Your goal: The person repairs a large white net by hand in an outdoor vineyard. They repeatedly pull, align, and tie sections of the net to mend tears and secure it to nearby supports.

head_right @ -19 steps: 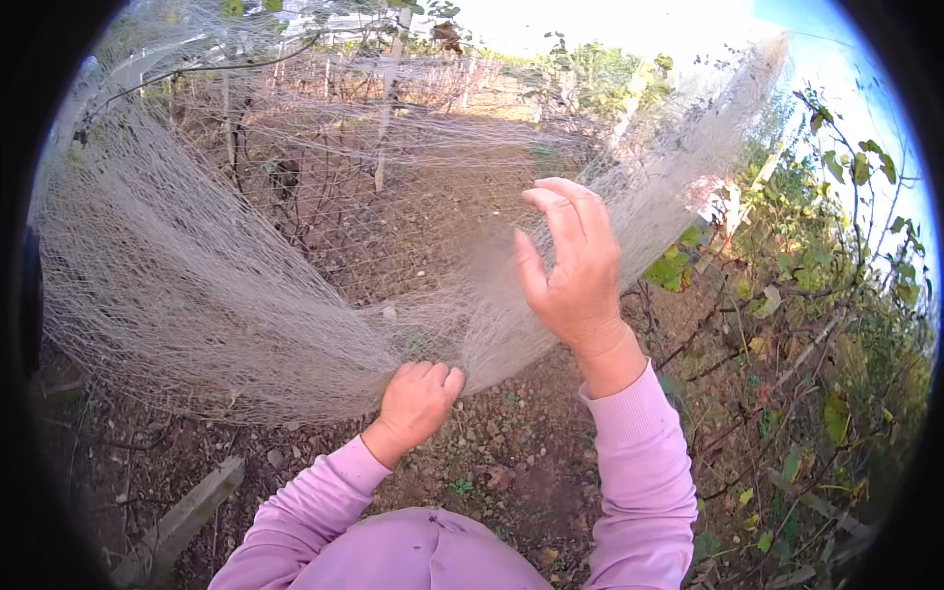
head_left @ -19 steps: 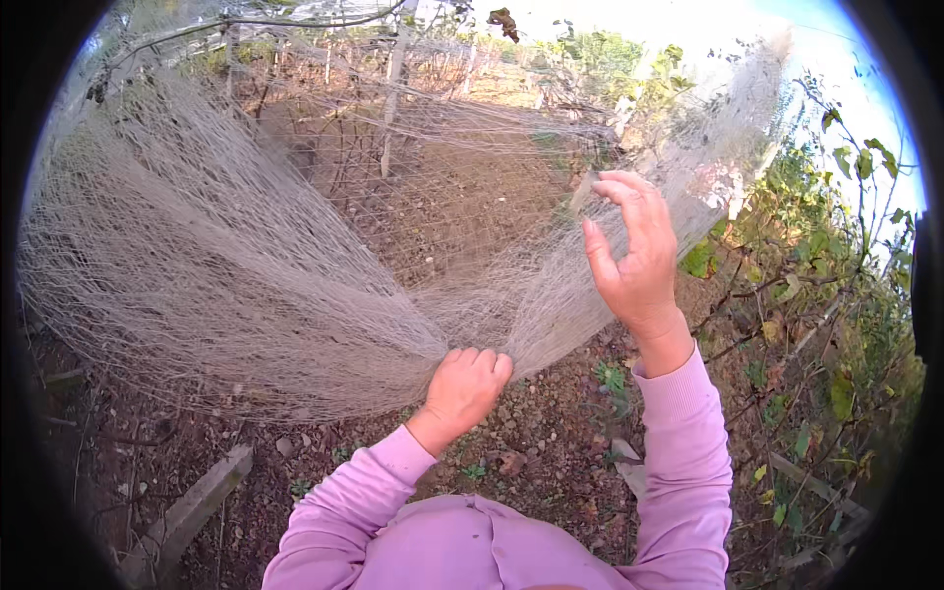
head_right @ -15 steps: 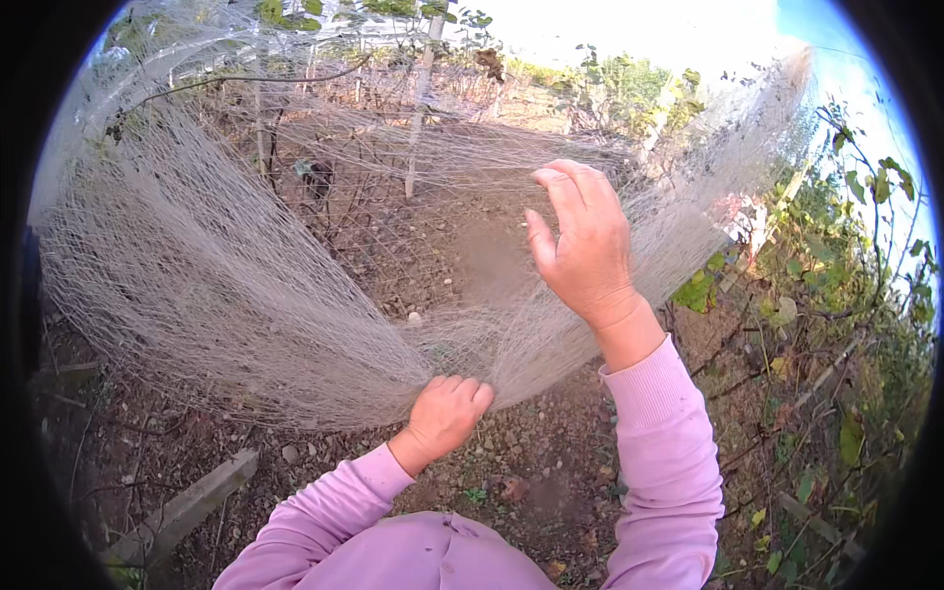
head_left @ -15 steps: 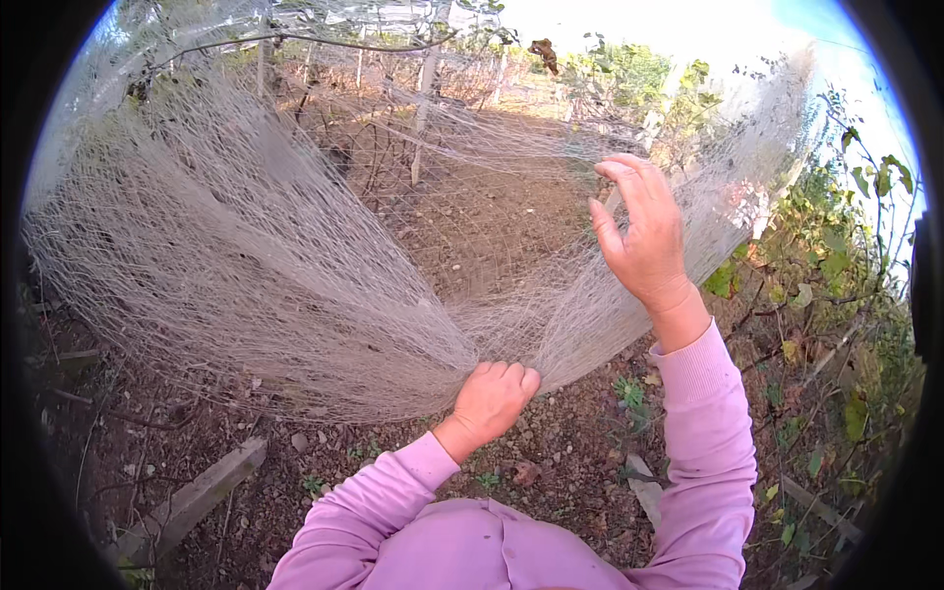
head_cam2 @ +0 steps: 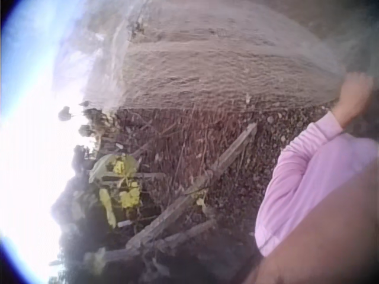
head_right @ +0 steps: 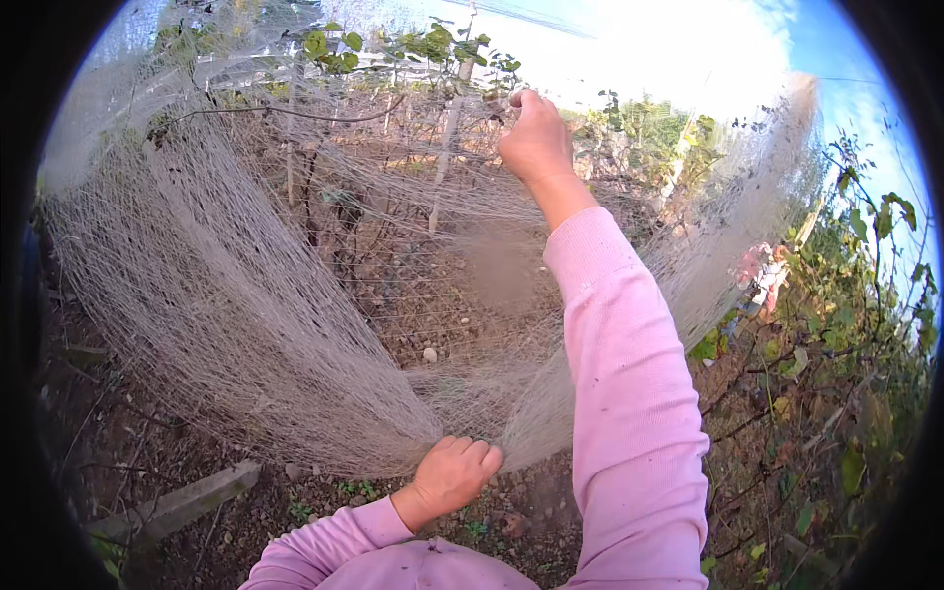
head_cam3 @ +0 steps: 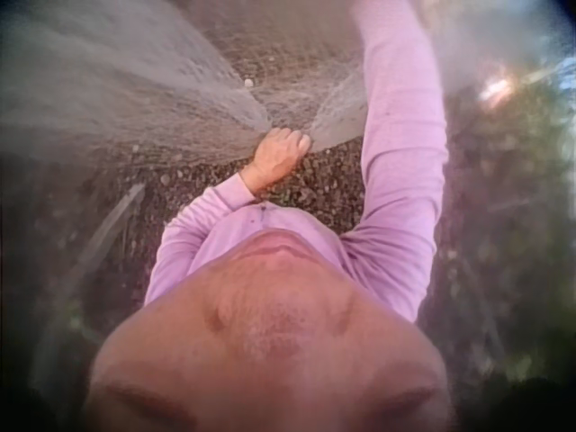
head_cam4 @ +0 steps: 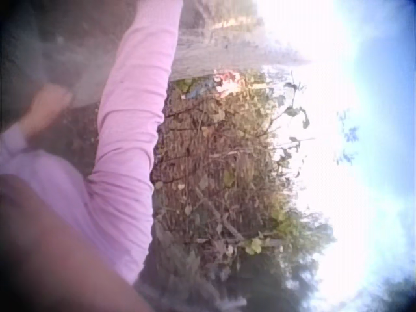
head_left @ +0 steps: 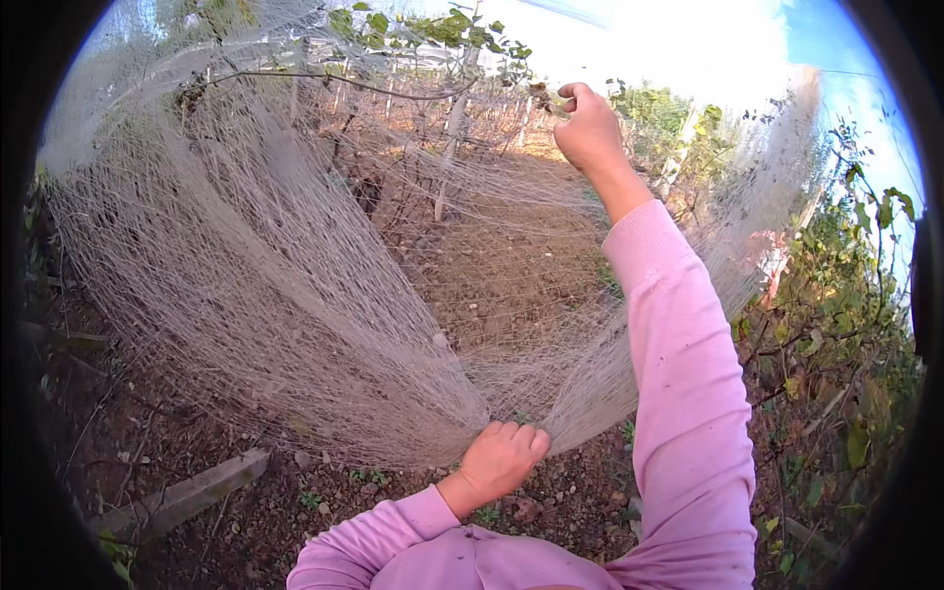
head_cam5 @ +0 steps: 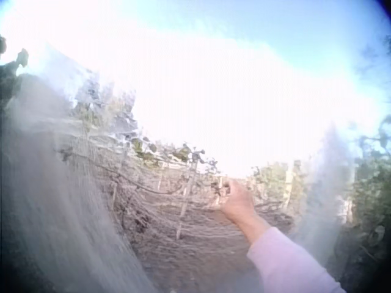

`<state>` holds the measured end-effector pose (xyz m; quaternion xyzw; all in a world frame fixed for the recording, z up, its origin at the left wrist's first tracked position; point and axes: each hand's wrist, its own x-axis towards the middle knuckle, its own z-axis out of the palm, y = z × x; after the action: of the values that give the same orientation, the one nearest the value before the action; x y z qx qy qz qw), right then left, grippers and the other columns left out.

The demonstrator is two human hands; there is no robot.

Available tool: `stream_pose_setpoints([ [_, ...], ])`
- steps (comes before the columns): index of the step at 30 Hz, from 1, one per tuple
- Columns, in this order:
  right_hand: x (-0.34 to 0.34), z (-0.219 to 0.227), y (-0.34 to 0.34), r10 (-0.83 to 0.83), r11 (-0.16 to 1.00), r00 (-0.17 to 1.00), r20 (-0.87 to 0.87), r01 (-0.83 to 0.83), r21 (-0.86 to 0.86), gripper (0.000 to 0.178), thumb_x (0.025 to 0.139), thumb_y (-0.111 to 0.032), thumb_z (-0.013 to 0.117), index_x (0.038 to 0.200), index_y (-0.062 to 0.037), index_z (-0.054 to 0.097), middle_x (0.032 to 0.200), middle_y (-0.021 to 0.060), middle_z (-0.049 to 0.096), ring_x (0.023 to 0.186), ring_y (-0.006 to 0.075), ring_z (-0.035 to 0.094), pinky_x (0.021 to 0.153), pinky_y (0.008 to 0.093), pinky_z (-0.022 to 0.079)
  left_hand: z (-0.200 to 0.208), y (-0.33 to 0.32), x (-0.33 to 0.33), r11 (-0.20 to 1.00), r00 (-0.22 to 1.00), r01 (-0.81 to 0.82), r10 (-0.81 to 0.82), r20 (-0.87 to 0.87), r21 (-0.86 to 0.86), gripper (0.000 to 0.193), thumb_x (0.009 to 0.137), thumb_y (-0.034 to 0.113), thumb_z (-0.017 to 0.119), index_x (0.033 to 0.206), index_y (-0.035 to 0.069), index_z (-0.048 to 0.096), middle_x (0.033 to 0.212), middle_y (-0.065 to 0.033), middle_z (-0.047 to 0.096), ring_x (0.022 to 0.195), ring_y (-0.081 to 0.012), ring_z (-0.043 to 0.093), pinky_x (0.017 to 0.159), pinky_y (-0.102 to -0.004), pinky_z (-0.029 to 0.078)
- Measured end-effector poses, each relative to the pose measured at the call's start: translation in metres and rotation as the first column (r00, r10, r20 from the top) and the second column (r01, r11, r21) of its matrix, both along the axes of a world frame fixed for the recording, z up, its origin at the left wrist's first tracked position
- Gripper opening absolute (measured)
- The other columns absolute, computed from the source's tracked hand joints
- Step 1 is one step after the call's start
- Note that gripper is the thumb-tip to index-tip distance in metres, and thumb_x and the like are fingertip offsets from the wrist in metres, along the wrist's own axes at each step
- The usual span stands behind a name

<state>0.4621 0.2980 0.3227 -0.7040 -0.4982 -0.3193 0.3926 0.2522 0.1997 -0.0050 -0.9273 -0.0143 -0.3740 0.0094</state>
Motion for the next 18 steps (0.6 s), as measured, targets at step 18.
stream_pose_setpoints([
  [18,0.021,0.019,-0.024,0.416,0.897,0.872,-0.258,-0.44,-0.043,0.063,0.083,-0.022,0.078,0.136,0.0004,0.054,0.126,0.0164,0.062,0.11,0.0216,0.06,0.096,0.0328,0.049,-0.005,-0.01,-0.001,0.998,1.0,0.026,-0.024,0.018,-0.063,0.008,0.082,0.016,0.055,0.088,0.014,0.052,0.077,-0.0021,0.052,0.074,-0.0198,0.056,0.068,-0.0343,0.044],
])
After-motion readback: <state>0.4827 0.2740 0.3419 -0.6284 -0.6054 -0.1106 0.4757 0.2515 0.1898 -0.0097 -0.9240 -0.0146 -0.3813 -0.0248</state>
